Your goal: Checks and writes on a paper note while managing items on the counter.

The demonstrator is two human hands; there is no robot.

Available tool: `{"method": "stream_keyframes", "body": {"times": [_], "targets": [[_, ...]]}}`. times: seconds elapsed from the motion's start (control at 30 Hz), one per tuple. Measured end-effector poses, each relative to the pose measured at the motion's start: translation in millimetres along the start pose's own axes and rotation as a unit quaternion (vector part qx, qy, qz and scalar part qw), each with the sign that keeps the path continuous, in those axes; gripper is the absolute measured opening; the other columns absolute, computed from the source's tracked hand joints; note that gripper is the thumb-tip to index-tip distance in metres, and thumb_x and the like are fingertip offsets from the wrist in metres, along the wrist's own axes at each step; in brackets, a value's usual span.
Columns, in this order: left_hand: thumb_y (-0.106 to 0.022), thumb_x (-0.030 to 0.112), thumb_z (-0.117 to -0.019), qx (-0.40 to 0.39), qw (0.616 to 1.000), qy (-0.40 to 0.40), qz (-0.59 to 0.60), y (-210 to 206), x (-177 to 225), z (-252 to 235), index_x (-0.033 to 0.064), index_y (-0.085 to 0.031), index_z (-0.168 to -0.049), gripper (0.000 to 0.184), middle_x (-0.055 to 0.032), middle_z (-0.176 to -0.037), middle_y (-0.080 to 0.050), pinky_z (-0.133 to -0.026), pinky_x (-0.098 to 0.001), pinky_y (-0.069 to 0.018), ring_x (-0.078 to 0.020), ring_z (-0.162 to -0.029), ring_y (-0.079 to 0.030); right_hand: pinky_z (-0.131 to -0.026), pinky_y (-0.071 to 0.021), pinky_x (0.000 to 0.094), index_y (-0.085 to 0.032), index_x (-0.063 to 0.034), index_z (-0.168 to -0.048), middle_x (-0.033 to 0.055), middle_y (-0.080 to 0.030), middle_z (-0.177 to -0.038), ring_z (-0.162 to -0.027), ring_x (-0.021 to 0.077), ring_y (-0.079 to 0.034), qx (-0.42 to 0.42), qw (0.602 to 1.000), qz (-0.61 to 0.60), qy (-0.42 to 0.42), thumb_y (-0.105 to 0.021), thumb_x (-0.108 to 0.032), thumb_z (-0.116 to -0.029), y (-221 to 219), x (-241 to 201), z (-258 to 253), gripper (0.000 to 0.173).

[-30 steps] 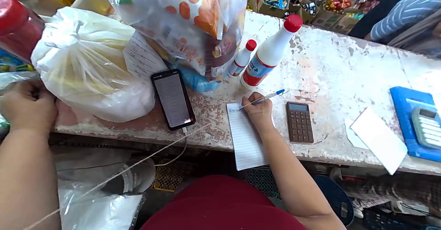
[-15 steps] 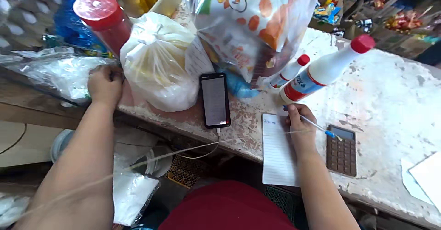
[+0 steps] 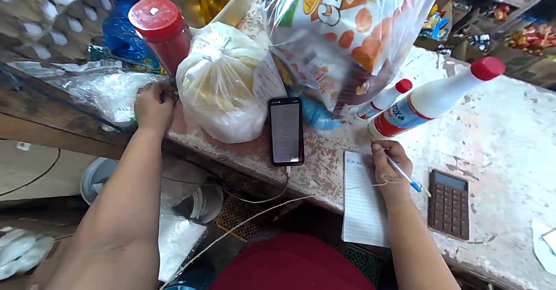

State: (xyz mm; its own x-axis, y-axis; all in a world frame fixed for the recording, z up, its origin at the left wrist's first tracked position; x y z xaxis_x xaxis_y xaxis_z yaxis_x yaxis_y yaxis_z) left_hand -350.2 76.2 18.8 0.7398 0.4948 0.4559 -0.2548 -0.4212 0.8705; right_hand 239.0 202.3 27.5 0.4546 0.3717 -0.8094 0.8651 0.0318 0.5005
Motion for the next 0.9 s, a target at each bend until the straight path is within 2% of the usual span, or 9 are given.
{"method": "stream_keyframes", "body": {"times": [0.17, 0.33, 0.53, 0.9], "targets": [[-0.047, 0.022, -0.1047, -0.003, 1.000, 0.002, -0.002, -0.9, -1.7, -0.6, 0.0025, -0.067, -0.122, 0.033, -0.0273, -0.129, -0.063, -0.104, -0.0695, -0.0387, -0.0477, -0.127, -0.055, -0.059, -0.0474, 0.0155, -0.066, -0.0051, -0.108, -0.0012, -0.061, -0.093, -0.066, -0.0015, -0.053, 0.000, 0.999, -0.021, -0.024, -0.059, -0.030, -0.1041, 1.7, 2.2, 0.1, 0.026], [-0.047, 0.022, -0.1045, 0.001, 1.000, -0.003, -0.003, -1.2, -1.5, -0.5, 0.0041, -0.067, -0.122, 0.032, -0.0254, -0.130, -0.063, -0.104, -0.0684, -0.0384, -0.0461, -0.128, -0.055, -0.060, -0.0469, 0.0155, -0.066, -0.0052, -0.107, -0.0010, -0.060, -0.092, -0.066, -0.0011, -0.053, 0.003, 1.000, -0.014, -0.024, -0.059, -0.028, -0.1036, 1.1, 4.1, -0.1, 0.024], [-0.046, 0.023, -0.1053, -0.013, 1.000, -0.004, 0.006, 0.5, 1.5, 0.6, -0.0010, -0.065, -0.124, 0.036, -0.0305, -0.130, -0.061, -0.103, -0.0717, -0.0385, -0.0505, -0.127, -0.055, -0.056, -0.0466, 0.0167, -0.065, -0.0050, -0.108, -0.0023, -0.060, -0.082, -0.060, -0.0008, -0.052, -0.005, 1.000, 0.000, -0.014, -0.058, -0.027, -0.1038, 1.0, 2.1, 0.0, 0.023], [-0.046, 0.023, -0.1049, -0.007, 1.000, -0.001, 0.000, -0.5, -0.2, 0.0, 0.0021, -0.066, -0.123, 0.034, -0.0273, -0.130, -0.063, -0.102, -0.0709, -0.0386, -0.0477, -0.126, -0.056, -0.061, -0.0457, 0.0141, -0.066, -0.0014, -0.106, 0.0006, -0.061, -0.089, -0.067, -0.0020, -0.053, -0.007, 1.000, 0.003, -0.001, -0.057, -0.024, -0.1042, -0.2, -1.3, -0.8, 0.024]]}}
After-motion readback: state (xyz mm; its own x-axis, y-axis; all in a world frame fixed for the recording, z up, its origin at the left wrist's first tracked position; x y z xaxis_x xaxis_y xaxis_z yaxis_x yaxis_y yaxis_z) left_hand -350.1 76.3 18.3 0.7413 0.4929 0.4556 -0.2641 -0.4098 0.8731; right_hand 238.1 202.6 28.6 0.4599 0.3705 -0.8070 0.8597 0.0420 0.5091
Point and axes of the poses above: each hand's wrist, its own z-axis away from the middle knuckle, its own y-axis out of the back of the hand, x = y × z, the point moved 9 cm from there along -z, towards the middle knuckle
